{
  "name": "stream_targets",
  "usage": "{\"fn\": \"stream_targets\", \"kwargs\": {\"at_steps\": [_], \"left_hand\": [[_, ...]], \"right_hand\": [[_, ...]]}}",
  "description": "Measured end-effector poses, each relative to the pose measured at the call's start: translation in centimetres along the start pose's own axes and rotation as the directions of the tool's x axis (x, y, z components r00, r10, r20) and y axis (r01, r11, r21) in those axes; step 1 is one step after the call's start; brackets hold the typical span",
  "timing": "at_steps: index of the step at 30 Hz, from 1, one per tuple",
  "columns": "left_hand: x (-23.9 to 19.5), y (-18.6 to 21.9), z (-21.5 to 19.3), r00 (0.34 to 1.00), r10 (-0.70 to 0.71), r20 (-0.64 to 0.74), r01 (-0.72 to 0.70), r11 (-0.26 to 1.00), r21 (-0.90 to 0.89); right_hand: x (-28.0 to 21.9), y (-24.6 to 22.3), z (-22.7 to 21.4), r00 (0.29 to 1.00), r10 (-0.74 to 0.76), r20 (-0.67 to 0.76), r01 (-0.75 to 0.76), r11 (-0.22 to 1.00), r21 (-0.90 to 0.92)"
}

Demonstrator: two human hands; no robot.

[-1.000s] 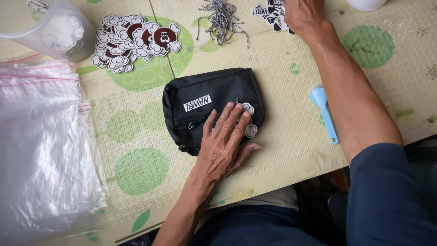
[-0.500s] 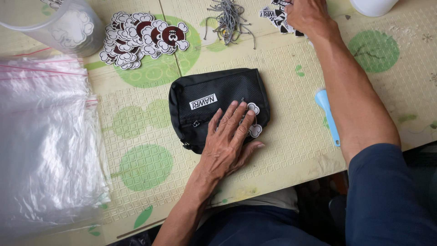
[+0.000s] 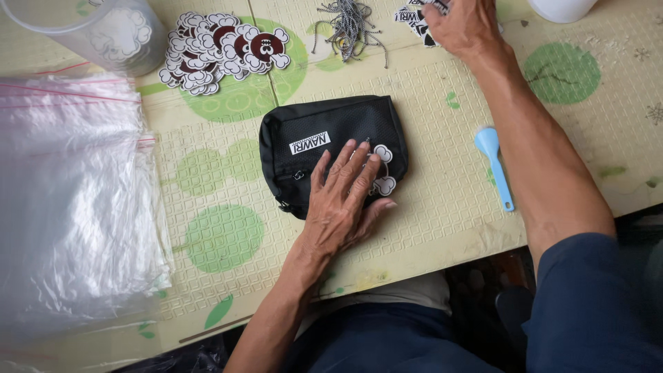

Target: The person attaches a metal chain to a small black pouch and then adds a cartoon bear-shaped charm to the chain. After assembling the keychain, the person places the pouch into a clear plastic zip-lock bag and seals it.

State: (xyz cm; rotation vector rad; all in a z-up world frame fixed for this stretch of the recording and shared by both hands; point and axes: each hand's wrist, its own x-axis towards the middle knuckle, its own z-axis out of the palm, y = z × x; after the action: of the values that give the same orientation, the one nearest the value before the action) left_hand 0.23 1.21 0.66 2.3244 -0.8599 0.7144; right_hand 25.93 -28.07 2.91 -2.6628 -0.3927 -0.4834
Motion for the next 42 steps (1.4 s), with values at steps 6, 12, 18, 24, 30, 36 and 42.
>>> {"fn": "stream_targets", "kwargs": {"at_steps": [6, 12, 18, 24, 30, 36, 42], "left_hand": [[-0.3, 0.2, -0.2, 0.978, -0.100, -0.184, 0.097, 0.995, -0.025], [1.1, -0.3, -1.4, 0.898, -0.263, -0.353, 0.197, 0.957, -0.211], [2.0, -1.4, -1.7, 0.907, -0.269, -0.324, 0.199, 0.952, -0.234], [1.9, -1.7, -1.7, 0.927, -0.337, -0.164, 0.291, 0.922, -0.255], [2.5, -2.3, -2.9, 0.816, -0.578, 0.016, 0.535, 0.743, -0.403], [3.3, -1.9, -4.2, 0.744, -0.644, 0.178, 0.606, 0.539, -0.585], [3.0, -3.3, -5.0, 0.717, -0.669, 0.195, 0.619, 0.484, -0.618]], "right_hand": [[-4.9, -9.1, -0.7, 0.961, -0.274, 0.047, 0.241, 0.906, 0.349], [-8.9, -13.4, -0.2, 0.950, -0.311, -0.017, 0.278, 0.822, 0.497], [-11.8, -17.5, -2.5, 0.943, -0.332, 0.015, 0.238, 0.707, 0.666], [-13.5, -17.7, -2.3, 0.969, -0.248, 0.004, 0.174, 0.692, 0.701], [-14.6, -17.2, -1.6, 0.976, -0.201, -0.079, 0.204, 0.741, 0.639], [-15.0, -17.0, -1.7, 0.983, -0.168, -0.076, 0.173, 0.693, 0.700], [-15.0, -16.7, -1.5, 0.937, -0.296, -0.184, 0.347, 0.749, 0.564]]}}
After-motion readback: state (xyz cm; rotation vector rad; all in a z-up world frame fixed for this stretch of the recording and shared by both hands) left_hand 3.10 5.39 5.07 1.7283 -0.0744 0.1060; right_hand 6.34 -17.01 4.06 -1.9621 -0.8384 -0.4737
